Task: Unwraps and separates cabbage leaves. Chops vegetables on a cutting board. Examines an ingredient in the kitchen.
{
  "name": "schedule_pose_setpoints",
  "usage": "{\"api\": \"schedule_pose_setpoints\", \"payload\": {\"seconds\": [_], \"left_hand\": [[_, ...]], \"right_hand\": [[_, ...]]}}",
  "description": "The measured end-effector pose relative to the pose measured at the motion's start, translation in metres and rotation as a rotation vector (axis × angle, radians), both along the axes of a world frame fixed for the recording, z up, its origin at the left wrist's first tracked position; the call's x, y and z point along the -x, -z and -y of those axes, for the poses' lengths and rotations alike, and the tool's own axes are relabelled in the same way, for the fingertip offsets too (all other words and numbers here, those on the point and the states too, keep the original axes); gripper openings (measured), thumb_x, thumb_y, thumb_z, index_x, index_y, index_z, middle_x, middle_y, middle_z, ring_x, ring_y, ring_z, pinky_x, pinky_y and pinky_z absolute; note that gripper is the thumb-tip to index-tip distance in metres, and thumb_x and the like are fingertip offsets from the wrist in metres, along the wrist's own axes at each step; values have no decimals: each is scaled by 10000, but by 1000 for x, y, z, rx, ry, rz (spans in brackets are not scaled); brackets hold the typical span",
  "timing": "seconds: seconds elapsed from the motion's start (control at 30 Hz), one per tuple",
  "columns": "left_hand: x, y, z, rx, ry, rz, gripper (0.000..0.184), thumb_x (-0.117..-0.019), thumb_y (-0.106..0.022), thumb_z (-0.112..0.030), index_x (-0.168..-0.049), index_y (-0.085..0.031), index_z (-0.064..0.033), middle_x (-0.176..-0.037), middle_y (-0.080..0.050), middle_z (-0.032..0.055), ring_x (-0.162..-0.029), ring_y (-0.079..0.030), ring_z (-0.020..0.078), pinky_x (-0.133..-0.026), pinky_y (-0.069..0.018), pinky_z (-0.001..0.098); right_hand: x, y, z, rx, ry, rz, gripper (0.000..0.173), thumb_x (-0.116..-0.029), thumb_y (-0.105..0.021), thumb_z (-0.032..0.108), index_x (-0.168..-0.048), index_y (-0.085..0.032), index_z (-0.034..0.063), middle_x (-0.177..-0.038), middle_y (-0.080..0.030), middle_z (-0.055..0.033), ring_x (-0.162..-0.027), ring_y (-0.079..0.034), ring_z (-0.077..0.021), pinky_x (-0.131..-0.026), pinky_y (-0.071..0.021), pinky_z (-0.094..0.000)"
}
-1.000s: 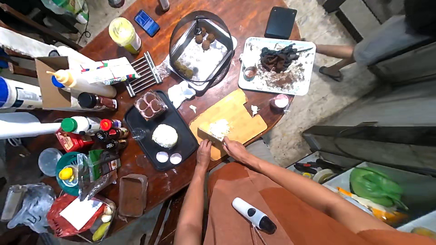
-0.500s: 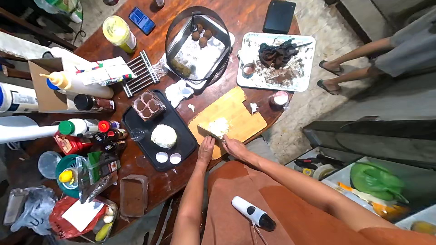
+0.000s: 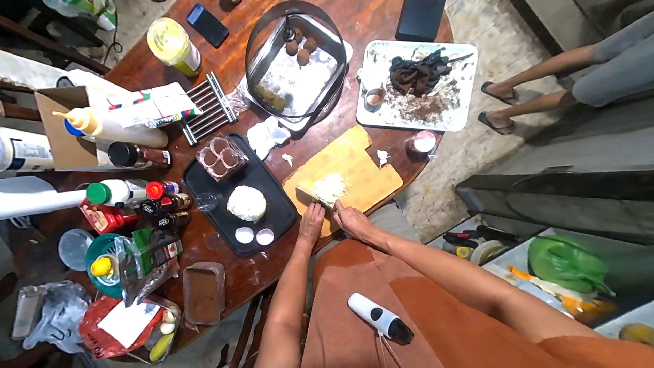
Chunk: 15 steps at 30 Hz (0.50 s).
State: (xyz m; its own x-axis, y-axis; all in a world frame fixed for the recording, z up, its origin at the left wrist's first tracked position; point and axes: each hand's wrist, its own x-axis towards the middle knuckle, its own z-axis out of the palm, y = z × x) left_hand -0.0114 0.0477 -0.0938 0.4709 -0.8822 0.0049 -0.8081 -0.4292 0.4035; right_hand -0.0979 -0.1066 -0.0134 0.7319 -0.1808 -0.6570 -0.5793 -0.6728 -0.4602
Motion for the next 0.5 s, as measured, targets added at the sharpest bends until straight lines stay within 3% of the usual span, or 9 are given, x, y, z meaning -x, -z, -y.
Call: {"api": "schedule_pose_setpoints", "payload": {"seconds": [0.13, 0.5], "left_hand": [[0, 0, 0, -22, 3, 6, 170, -915, -549, 70, -904, -714, 30, -974, -719, 166, -985, -698, 322, -896, -578, 398], [-3, 0, 2, -28, 9, -23, 180, -933, -534, 64, -943, -712, 42, -994, -712, 175, -997, -698, 322, -914, -577, 404]], "right_hand": [[4, -3, -4, 2, -12, -15, 363, -1092, -334, 293, -1292, -509, 47, -928, -690, -193, -930, -716, -401, -785, -564, -543], [3, 4, -2, 12, -18, -3, 353, -1095, -347, 271, -1290, -519, 33, -952, -691, -217, -930, -715, -420, -789, -567, -560]]}}
